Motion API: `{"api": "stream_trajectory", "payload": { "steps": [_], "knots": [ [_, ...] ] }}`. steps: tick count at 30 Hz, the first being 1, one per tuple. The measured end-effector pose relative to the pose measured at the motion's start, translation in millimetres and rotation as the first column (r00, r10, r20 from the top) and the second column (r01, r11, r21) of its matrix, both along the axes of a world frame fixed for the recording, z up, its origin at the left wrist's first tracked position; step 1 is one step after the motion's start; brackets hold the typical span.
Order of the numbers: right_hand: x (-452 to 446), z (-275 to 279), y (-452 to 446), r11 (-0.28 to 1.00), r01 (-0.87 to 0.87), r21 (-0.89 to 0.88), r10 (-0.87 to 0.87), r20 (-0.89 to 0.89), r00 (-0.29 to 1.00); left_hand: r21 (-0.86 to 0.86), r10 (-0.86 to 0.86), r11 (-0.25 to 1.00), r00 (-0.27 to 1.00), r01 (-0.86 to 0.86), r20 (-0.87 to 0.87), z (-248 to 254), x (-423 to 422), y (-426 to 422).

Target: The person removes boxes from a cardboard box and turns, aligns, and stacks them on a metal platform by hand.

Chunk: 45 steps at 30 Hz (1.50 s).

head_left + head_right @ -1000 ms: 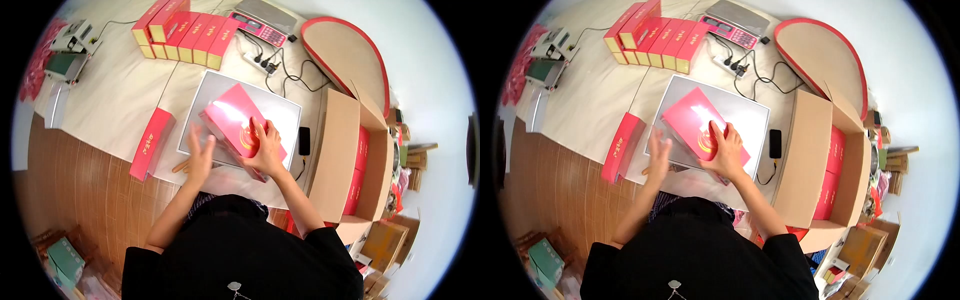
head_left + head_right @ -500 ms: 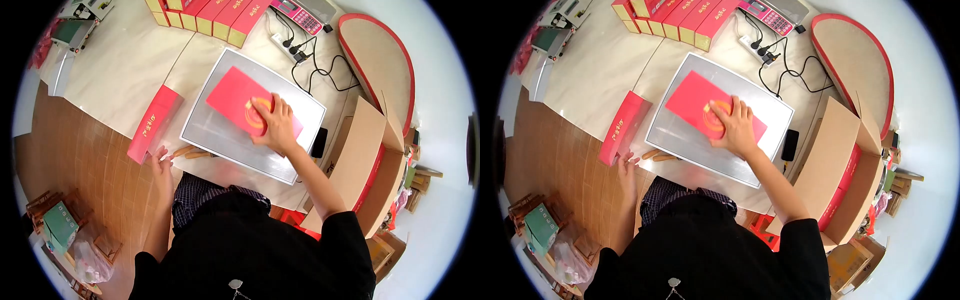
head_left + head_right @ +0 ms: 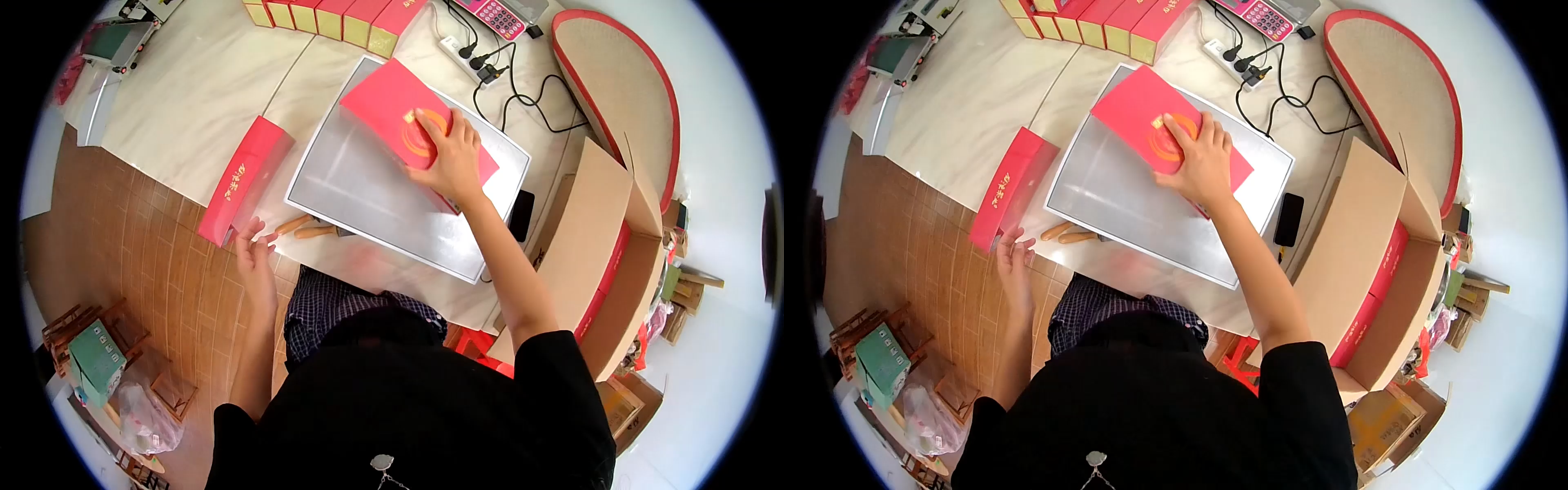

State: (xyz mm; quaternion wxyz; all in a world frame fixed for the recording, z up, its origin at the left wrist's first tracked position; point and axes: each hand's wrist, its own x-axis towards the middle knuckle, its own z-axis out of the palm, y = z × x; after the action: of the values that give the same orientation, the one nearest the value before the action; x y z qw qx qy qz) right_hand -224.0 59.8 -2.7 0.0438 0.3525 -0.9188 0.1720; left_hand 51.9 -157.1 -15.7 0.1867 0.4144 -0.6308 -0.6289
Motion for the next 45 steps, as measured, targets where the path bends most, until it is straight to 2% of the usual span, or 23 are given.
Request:
{"api": "stream_trajectory", "payload": {
  "steps": [5, 10, 13, 15, 16, 17, 19, 20, 21, 22, 24, 25, 27, 28, 29, 31, 32, 40, 43, 45],
  "knots": [
    [61, 10, 48, 0.997, 0.062, 0.053, -0.066, 0.077, 0.995, 0.022, 0.007, 1.000, 0.999, -0.006, -0.044, 0, 1, 10],
    [128, 18, 92, 0.987, 0.123, 0.103, -0.135, 0.119, 0.984, 0.017, -0.074, 0.997, 0.988, 0.077, -0.136, 1, -13, 14],
    [161, 31, 116, 0.978, 0.168, 0.126, -0.193, 0.224, 0.955, -0.024, -0.152, 0.988, 0.975, 0.150, -0.164, 7, -27, 13],
    [170, 42, 132, 0.947, 0.321, -0.031, -0.262, 0.504, 0.823, 0.000, -0.183, 0.982, 0.964, 0.186, -0.193, 17, -39, 16],
    [168, 55, 129, 0.855, 0.431, -0.288, -0.111, 0.710, 0.695, 0.017, -0.220, 0.973, 0.953, 0.228, -0.208, 22, -45, 19],
    [173, 78, 132, 0.657, 0.694, -0.296, 0.106, 0.947, 0.305, 0.020, -0.252, 0.965, 0.944, 0.262, -0.215, 25, -51, 23],
    [181, 65, 161, 0.394, 0.880, -0.266, 0.367, 0.923, 0.114, 0.109, -0.344, 0.918, 0.902, 0.381, -0.262, 31, -66, 36],
    [182, 51, 174, 0.236, 0.940, -0.247, 0.623, 0.780, 0.048, 0.120, -0.428, 0.873, 0.860, 0.474, -0.278, 35, -72, 44],
    [185, 47, 167, 0.057, 0.952, -0.301, 0.788, 0.600, 0.142, 0.117, -0.466, 0.849, 0.835, 0.515, -0.293, 41, -78, 56],
    [189, 47, 158, -0.028, 0.946, -0.322, 0.844, 0.500, 0.195, 0.144, -0.546, 0.776, 0.769, 0.614, -0.333, 49, -83, 70],
    [194, 45, 131, -0.124, 0.931, -0.344, 0.862, 0.428, 0.273, 0.172, -0.686, 0.609, 0.623, 0.774, -0.375, 70, -88, 91],
    [196, 46, 120, -0.151, 0.927, -0.344, 0.856, 0.424, 0.297, 0.163, -0.708, 0.583, 0.596, 0.796, -0.380, 80, -91, 102],
    [202, 46, 105, -0.190, 0.919, -0.344, 0.841, 0.426, 0.333, 0.229, -0.682, 0.457, 0.504, 0.860, -0.530, 93, -93, 117],
    [206, 46, 102, -0.216, 0.913, -0.345, 0.831, 0.426, 0.357, 0.225, -0.729, 0.366, 0.429, 0.903, -0.533, 95, -95, 118],
    [210, 46, 100, -0.232, 0.910, -0.345, 0.822, 0.430, 0.373, 0.222, -0.743, 0.350, 0.414, 0.910, -0.526, 99, -95, 122],
    [215, 46, 96, -0.262, 0.902, -0.344, 0.801, 0.444, 0.402, 0.139, -0.763, 0.405, 0.418, 0.904, -0.494, 109, -95, 131],
    [216, 46, 95, -0.277, 0.897, -0.344, 0.793, 0.446, 0.415, 0.129, -0.776, 0.381, 0.393, 0.915, -0.493, 112, -96, 132],
    [225, 45, 102, -0.365, 0.861, -0.353, 0.670, 0.543, 0.506, 0.148, -0.809, 0.350, 0.377, 0.925, -0.450, 115, -101, 156],
    [225, 44, 113, -0.391, 0.844, -0.368, 0.575, 0.618, 0.536, 0.116, -0.830, 0.327, 0.344, 0.938, -0.439, 117, -106, 168],
    [220, 39, 125, -0.387, 0.832, -0.397, 0.449, 0.707, 0.546, 0.080, -0.844, 0.302, 0.305, 0.950, -0.441, 119, -110, 178]
  ]
}}
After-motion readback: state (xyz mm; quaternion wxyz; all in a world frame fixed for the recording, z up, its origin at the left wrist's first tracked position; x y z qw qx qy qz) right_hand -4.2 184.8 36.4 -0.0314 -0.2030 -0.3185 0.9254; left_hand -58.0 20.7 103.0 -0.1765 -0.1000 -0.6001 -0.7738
